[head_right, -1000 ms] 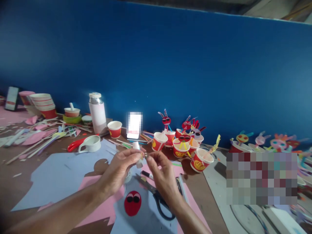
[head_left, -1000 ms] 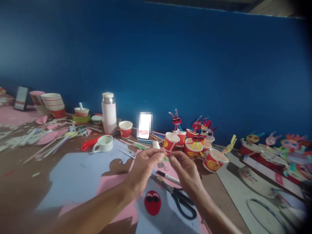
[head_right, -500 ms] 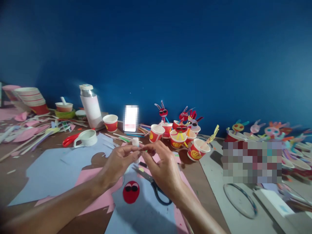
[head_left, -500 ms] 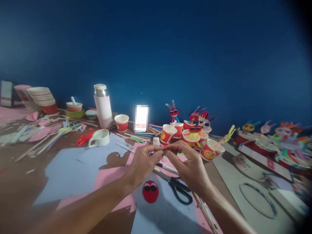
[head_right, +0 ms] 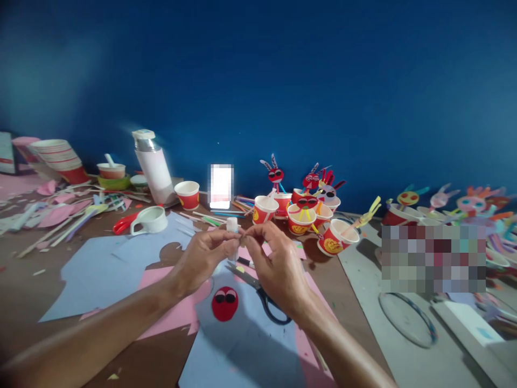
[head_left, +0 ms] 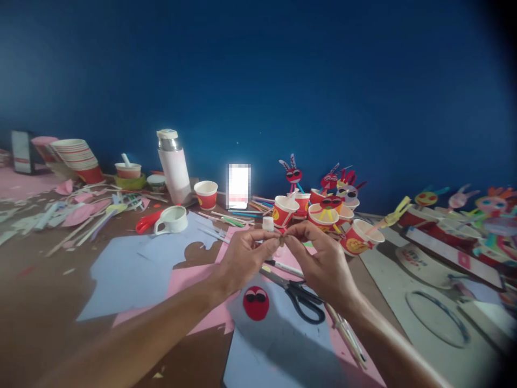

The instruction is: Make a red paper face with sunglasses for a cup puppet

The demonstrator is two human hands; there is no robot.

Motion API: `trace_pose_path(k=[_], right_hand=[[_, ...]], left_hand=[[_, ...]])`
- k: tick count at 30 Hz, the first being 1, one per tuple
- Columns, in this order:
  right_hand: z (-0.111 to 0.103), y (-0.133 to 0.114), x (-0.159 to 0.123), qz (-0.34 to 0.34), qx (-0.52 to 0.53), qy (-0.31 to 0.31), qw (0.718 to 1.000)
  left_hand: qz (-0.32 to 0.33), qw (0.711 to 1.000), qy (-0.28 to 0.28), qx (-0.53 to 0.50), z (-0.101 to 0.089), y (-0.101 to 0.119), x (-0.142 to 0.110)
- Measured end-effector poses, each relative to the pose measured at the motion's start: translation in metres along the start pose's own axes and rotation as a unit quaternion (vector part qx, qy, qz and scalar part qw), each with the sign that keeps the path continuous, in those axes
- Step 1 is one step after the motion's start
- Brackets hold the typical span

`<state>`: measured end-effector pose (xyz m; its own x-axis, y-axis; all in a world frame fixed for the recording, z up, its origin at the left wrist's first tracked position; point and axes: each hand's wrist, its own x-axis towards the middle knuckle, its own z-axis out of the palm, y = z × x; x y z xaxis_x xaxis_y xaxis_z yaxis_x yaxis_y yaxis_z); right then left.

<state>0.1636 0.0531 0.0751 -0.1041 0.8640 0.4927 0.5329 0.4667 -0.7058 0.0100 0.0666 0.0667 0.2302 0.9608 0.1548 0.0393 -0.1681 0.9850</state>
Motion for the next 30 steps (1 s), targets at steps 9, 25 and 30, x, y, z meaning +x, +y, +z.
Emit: trace_pose_path(k=[9, 25, 30], right_hand=[[-0.009, 0.010, 0.009, 0.127, 0.191, -0.011, 0.973], [0.000, 0.025, 0.010, 0.170, 0.209, -0.111, 0.957], [0.003, 0.030, 0.013, 0.180, 0.199, -0.114, 0.956]], left_hand=[[0.058, 0.996, 0.016, 0.061, -0.038, 0.002, -0.003], [-0.003, 0.973, 0.116, 0.199, -0.105, -0.078, -0.022], [-0.030, 0.970, 0.126, 0.208, -0.108, -0.089, -0.023]])
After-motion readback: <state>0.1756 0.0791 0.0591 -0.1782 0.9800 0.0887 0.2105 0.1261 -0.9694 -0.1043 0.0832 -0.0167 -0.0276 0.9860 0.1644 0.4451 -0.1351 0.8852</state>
